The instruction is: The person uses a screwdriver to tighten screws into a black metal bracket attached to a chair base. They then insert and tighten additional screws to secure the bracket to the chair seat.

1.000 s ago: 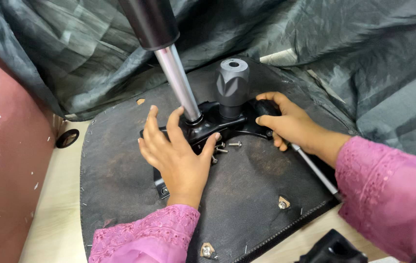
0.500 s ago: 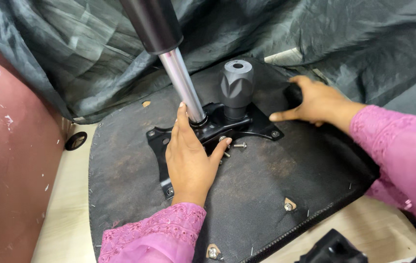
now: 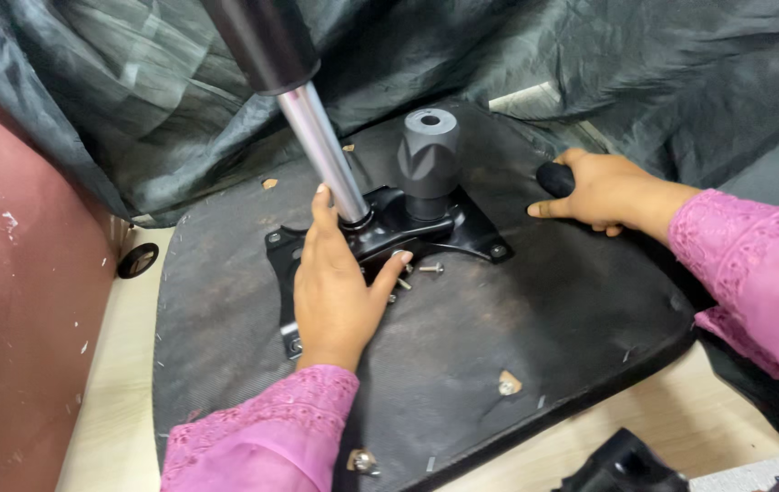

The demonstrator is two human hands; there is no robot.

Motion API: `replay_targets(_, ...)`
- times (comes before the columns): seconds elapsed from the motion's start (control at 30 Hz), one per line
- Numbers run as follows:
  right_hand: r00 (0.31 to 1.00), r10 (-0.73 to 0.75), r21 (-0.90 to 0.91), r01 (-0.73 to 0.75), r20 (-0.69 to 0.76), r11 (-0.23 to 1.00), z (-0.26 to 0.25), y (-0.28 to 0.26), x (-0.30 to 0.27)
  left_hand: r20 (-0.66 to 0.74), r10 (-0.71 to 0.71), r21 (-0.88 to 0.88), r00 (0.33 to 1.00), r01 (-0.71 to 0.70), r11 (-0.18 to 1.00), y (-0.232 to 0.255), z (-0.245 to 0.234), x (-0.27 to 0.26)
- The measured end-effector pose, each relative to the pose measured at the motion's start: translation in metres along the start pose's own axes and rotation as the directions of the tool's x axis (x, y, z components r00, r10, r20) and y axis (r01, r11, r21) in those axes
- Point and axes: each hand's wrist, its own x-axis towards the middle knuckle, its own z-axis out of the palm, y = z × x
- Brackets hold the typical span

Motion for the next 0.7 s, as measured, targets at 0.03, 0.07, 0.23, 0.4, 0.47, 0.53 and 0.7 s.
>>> replay_targets(0.03, 1.000, -0.001, -0.018, 0.001, 0.011, 1.000, 0.001, -0.002, -0.003, 0.009, 0.008, -0.005, 1.000, -0.008, 1.000, -0.004, -0.002, 0.001)
replay_targets(0.07, 1.000, -0.002, -0.035, 0.003, 0.022, 0.999, 0.002, -0.004, -0.005, 0.017, 0.017, -0.010, 1.000, -0.017, 1.000, -0.008, -0.004, 0.002)
replay_targets(0.23, 0.998, -0.036, -0.067, 0.040, 0.051, 0.997, 0.009, -0.012, -0.028, 0.123, -0.027, 0.006, 0.992, 0.026, 1.000, -0.026, -0.018, 0.005)
replay_targets(0.4, 0.995, -0.044, -0.085, 0.052, 0.093, 0.995, 0.010, -0.021, -0.054, 0.196, -0.068, 0.015, 0.978, 0.067, 0.998, -0.040, -0.029, 0.008)
replay_targets(0.47, 0.987, -0.001, -0.132, 0.023, 0.162, 0.991, 0.008, -0.025, -0.060, 0.216, -0.076, 0.002, 0.973, 0.077, 0.997, -0.044, -0.034, 0.009)
replay_targets(0.53, 0.975, 0.024, -0.175, 0.015, 0.219, 0.984, 0.005, -0.030, -0.066, 0.220, -0.055, -0.039, 0.974, 0.066, 0.997, -0.050, -0.039, 0.008)
replay_targets(0.7, 0.939, 0.042, -0.265, 0.054, 0.342, 0.963, -0.009, -0.036, -0.048, 0.146, -0.064, 0.014, 0.987, 0.063, 0.998, -0.051, -0.034, 0.005)
